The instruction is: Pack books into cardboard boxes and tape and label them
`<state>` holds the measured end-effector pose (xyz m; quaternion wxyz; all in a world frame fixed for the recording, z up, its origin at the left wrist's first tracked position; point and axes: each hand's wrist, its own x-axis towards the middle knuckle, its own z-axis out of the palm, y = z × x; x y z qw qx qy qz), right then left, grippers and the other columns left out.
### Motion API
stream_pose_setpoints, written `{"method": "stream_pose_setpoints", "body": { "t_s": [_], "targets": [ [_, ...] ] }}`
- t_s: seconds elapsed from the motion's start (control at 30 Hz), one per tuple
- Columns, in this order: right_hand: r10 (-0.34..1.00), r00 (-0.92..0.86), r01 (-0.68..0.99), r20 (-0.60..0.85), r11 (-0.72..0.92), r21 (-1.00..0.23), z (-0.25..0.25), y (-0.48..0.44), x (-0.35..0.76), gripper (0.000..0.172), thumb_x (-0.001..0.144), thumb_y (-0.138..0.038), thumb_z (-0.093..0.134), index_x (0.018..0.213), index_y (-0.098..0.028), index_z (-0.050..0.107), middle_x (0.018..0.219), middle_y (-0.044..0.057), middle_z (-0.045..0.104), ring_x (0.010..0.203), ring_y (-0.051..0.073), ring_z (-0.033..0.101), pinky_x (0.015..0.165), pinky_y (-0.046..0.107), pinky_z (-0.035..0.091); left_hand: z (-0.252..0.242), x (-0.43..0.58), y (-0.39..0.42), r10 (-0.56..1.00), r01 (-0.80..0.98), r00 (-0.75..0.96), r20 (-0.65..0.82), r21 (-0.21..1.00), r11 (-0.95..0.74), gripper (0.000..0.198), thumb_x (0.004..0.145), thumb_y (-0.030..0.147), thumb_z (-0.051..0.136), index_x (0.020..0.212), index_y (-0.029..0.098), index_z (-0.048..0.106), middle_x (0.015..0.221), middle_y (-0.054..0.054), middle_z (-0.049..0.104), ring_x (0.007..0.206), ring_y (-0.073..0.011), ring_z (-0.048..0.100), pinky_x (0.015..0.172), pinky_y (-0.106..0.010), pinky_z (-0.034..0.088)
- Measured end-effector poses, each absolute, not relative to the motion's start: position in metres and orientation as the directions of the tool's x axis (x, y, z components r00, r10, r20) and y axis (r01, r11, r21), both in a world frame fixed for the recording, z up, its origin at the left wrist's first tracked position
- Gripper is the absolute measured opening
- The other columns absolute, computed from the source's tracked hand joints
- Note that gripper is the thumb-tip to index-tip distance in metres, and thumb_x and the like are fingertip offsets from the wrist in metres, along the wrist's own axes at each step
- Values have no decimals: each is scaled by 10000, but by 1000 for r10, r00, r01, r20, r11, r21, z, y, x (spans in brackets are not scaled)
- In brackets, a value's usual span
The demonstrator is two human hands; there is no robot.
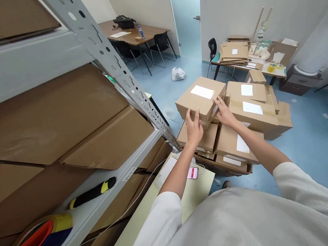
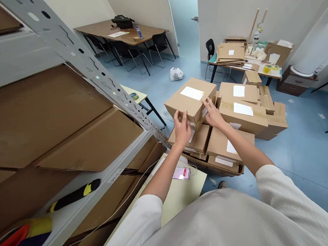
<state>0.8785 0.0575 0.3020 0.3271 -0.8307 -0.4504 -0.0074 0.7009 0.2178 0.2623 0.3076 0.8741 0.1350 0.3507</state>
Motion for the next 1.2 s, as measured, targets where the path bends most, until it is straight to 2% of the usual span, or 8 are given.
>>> {"method": "stream_pose_setpoints", "body": {
  "t_s": [0.07, 0.13, 0.23, 0.43, 0.57, 0.7, 0.87, 1.2],
  "targets": [
    [746, 607, 725, 274, -380, -574, 303, 57, 883, 978, 887, -182, 536, 1813, -241, 227, 1870, 136, 199, 1723, 357, 237, 1313, 656, 399, 267, 708, 217, 438, 16, 732, 522, 629, -777, 657, 1083, 287, 526, 1732, 305, 423, 1804, -174, 234, 1702, -392, 267, 1343, -638, 330],
    [745, 616, 695, 255, -363, -621, 305, 56, 885, 979, 891, -198, 539, 1815, -257, 219, 1868, 135, 206, 1710, 354, 279, 1305, 662, 408, 271, 715, 216, 420, 9, 745, 519, 622, -783, 697, 1052, 226, 534, 1735, 299, 414, 1804, -176, 237, 1705, -397, 259, 1337, -665, 331],
    [747, 617, 674, 245, -342, -655, 308, 51, 881, 891, 927, -253, 554, 1785, -285, 319, 1864, 129, 221, 1683, 359, 341, 1310, 669, 394, 274, 727, 215, 385, -10, 768, 512, 611, -792, 783, 1008, 159, 545, 1759, 283, 358, 1818, -188, 220, 1707, -399, 263, 1336, -663, 343],
    [751, 601, 710, 274, -344, -615, 315, 43, 871, 752, 1030, -477, 618, 1732, -287, 427, 1862, 136, 217, 1719, 372, 249, 1334, 638, 360, 275, 749, 216, 312, -34, 816, 486, 580, -814, 846, 962, 85, 508, 1771, 236, 310, 1825, -207, 230, 1700, -399, 299, 1305, -630, 422],
    [715, 643, 701, 275, -405, -587, 317, 43, 883, 674, 1068, -380, 506, 1729, -271, 435, 1835, 143, 286, 1690, 354, 325, 1316, 625, 402, 277, 763, 218, 269, -33, 844, 464, 546, -837, 863, 934, 66, 524, 1764, 203, 327, 1827, -224, 232, 1663, -430, 365, 1261, -641, 467],
    [680, 677, 680, 280, -434, -590, 314, 40, 894, 737, 1058, -347, 478, 1777, -275, 332, 1813, 135, 327, 1654, 345, 379, 1296, 620, 437, 282, 779, 219, 225, -46, 868, 442, 523, -851, 863, 919, 57, 533, 1751, 205, 363, 1818, -227, 251, 1607, -443, 445, 1228, -642, 492],
    [643, 713, 626, 278, -407, -665, 307, 27, 894, 844, 1041, -334, 476, 1820, -275, 155, 1791, 173, 342, 1379, 329, 633, 1169, 590, 557, 287, 799, 218, 206, -62, 873, 442, 519, -853, 839, 903, 52, 537, 1721, 194, 424, 1790, -230, 306, 1592, -445, 459, 1248, -658, 459],
    [612, 737, 613, 287, -425, -666, 298, -5, 871, 744, 1037, -344, 476, 1760, -266, 317, 1728, 175, 422, 1314, 316, 653, 1183, 585, 538, 273, 781, 205, 168, -89, 892, 421, 527, -845, 829, 963, 113, 502, 1767, 186, 313, 1820, -239, 235, 1580, -457, 464, 1202, -655, 490]
  ]
}}
